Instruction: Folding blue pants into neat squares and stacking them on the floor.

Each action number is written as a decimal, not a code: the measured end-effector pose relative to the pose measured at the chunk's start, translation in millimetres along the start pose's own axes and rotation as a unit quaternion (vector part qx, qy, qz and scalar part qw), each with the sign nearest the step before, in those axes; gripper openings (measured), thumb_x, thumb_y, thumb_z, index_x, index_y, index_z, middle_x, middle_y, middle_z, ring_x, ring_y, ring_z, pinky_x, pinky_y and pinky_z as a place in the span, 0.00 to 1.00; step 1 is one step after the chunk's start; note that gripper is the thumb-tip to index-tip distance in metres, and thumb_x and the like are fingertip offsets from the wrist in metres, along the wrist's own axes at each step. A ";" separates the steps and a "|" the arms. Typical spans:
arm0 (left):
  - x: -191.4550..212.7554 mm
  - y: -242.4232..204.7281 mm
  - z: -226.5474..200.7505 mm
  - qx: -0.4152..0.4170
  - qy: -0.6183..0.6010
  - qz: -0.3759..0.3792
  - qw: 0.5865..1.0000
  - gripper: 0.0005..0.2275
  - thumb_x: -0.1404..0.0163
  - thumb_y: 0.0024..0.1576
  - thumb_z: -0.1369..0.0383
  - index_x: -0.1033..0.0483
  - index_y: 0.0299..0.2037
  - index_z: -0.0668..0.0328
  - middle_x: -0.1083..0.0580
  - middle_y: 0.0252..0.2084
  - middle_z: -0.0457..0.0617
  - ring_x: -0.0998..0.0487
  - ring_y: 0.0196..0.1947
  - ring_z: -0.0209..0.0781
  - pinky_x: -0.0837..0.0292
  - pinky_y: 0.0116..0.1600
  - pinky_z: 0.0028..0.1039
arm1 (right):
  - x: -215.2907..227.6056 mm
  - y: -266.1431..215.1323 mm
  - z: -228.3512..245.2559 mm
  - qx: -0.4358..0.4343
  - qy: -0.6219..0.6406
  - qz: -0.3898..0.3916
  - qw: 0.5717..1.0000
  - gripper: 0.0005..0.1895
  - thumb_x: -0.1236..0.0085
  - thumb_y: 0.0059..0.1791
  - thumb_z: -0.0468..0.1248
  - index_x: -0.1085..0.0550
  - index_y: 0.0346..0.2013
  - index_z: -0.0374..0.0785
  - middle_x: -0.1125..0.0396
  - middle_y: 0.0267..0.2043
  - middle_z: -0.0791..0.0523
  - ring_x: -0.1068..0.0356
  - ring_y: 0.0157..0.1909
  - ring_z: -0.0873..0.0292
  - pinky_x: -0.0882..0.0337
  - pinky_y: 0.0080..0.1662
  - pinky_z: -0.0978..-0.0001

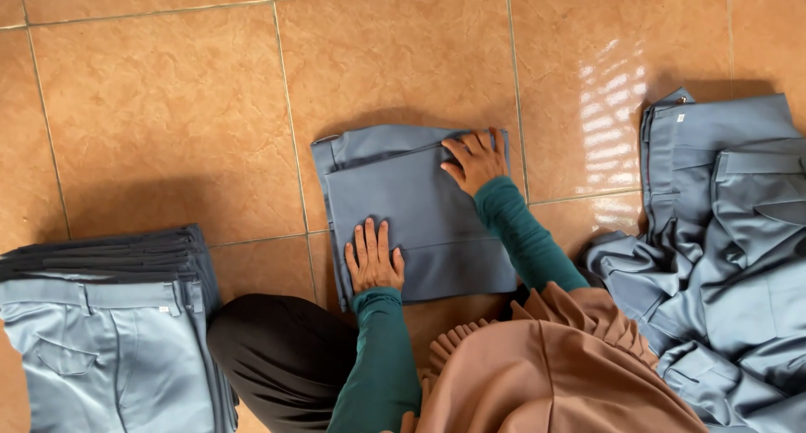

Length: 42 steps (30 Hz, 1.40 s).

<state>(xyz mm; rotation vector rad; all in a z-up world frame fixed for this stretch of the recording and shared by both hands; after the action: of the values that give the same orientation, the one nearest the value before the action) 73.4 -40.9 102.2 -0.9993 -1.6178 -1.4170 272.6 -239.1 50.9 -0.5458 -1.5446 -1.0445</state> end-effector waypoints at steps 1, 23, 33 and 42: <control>-0.2 0.8 0.2 -0.001 0.001 0.000 1.000 0.24 0.71 0.67 0.56 0.36 0.71 0.48 0.38 0.74 0.52 0.39 0.73 0.51 0.50 0.73 0.47 | -0.9 6.5 -5.1 -0.001 0.001 -0.001 1.000 0.23 0.43 0.50 0.61 0.27 0.58 0.62 0.43 0.43 0.64 0.44 0.58 0.58 0.46 0.66 0.43; 2.0 1.0 3.2 0.009 0.005 -0.010 1.000 0.24 0.73 0.67 0.54 0.35 0.70 0.45 0.36 0.72 0.49 0.37 0.72 0.49 0.46 0.71 0.46 | -45.2 6.5 -98.5 -0.126 -0.005 0.111 0.986 0.28 0.59 0.57 0.71 0.24 0.49 0.57 0.28 0.48 0.60 0.32 0.57 0.57 0.55 0.67 0.46; -5.4 -7.5 4.4 0.013 -0.014 -0.005 1.000 0.24 0.72 0.67 0.53 0.35 0.69 0.46 0.36 0.72 0.49 0.38 0.72 0.49 0.47 0.72 0.47 | 17.2 -72.8 157.0 -0.090 0.020 -0.002 0.996 0.31 0.66 0.56 0.65 0.39 0.72 0.64 0.52 0.79 0.59 0.57 0.80 0.54 0.64 0.72 0.37; -1.1 -8.9 4.4 0.007 -0.009 -0.033 0.999 0.24 0.72 0.67 0.55 0.35 0.70 0.47 0.35 0.71 0.51 0.36 0.72 0.49 0.47 0.72 0.47 | 22.1 -146.9 19.6 -0.343 -0.037 0.035 0.938 0.32 0.62 0.60 0.60 0.44 0.77 0.55 0.60 0.81 0.52 0.67 0.80 0.44 0.70 0.70 0.30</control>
<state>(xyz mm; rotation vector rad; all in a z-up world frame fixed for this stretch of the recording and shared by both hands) 65.5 -37.3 97.1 -0.9611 -1.6859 -1.4410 138.1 -300.1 25.3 -1.1191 -1.1828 -1.5224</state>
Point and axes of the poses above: each hand's wrist, its own y-axis towards the middle knuckle, its own x-axis out of the back of the hand, z = x × y, the point moved 10 cm from there along y, towards the middle knuckle
